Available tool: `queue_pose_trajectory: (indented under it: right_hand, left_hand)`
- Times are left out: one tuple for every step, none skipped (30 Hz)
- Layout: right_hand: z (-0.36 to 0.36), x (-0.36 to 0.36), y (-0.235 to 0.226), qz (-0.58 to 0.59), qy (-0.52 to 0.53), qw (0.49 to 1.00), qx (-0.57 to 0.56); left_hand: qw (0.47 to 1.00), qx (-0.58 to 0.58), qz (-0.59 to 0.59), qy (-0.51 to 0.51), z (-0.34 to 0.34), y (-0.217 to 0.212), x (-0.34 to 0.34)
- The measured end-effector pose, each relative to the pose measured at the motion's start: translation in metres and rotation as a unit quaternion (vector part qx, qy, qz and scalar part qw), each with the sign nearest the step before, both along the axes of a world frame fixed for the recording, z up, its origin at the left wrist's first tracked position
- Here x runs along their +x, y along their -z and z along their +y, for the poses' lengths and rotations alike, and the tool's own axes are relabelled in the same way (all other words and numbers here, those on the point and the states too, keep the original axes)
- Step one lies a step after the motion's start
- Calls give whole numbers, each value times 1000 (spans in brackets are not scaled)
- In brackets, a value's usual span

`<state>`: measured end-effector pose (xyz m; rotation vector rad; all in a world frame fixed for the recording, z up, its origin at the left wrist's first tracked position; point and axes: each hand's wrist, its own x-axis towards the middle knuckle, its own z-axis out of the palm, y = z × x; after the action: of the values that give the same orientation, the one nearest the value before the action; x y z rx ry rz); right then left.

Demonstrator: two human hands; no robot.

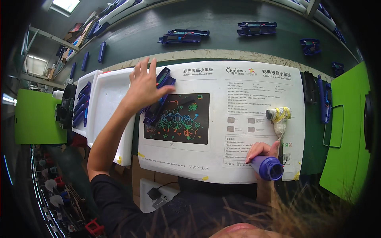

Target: The person assembles handheld devices by fitting plastic casing halves together, snapping them closed by hand, and placing the assembled units onto the conveyor belt.

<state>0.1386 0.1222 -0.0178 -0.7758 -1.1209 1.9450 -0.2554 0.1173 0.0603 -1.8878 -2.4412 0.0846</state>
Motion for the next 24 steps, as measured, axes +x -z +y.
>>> queue_pose_trajectory:
  right_hand:
    - [0,-2,-2,1,3,1000,-1]
    - [-1,-4,-4,6,4,1000,-3]
    - [-1,-5,-5,9,9,1000,-3]
    - [0,-6,-4,8,13,1000,0]
    - [0,-4,-3,15,7,1000,-2]
    - [1,-4,0,27,-3,1000,-4]
    - [0,-2,0,33,-2,999,-18]
    - [2,-2,3,35,-7,999,-7]
    - [0,-2,5,37,-4,999,1]
    - [1,-1,3,35,5,999,2]
    - [2,-2,0,27,-4,1000,7]
    - [2,-2,-1,15,-10,1000,9]
    - [1,0,-1,11,-2,1000,9]
    - [0,2,-2,6,-4,1000,6]
    - [0,1,-2,8,-12,1000,6]
    - [0,1,-2,7,-13,1000,10]
    - [-1,2,-1,7,-12,1000,9]
    - [-1,1,1,2,-11,1000,15]
    - [-1,1,3,-3,-10,1000,21]
    - [-2,1,1,-17,6,1000,20]
    - [-3,-2,-1,-17,7,1000,18]
    - [-4,-4,-3,-45,32,998,6]
    - [-3,-7,-7,-73,57,996,-6]
    - [-3,-12,-13,-88,66,994,-18]
  left_hand:
    - [996,61,-40,59,32,-1,-17]
    - [983,119,-80,115,65,0,-32]
    - [982,121,-1,148,101,7,-42]
    - [973,124,78,180,134,16,-51]
    - [973,76,129,174,159,30,-65]
    - [969,28,185,163,175,40,-75]
    - [968,34,182,167,187,40,-74]
    - [978,-51,145,144,195,40,-75]
    - [976,-137,107,127,203,38,-68]
    - [976,-135,107,136,206,36,-63]
    - [978,-143,102,115,206,33,-59]
    - [979,-152,95,97,205,31,-50]
    - [979,-151,92,105,202,25,-31]
    - [983,-93,40,150,197,23,-10]
    - [982,-34,-8,187,184,13,11]
    - [973,-46,-33,226,168,7,38]
    - [961,-58,-56,263,148,5,65]
    - [953,-77,-43,289,129,6,89]
    - [943,-98,-30,317,112,10,107]
    - [932,-105,-20,346,98,11,118]
    - [921,-112,-7,373,88,12,123]
    - [915,-124,0,384,79,18,121]
    - [914,-127,-1,386,73,17,115]
    - [926,-77,2,370,62,9,111]
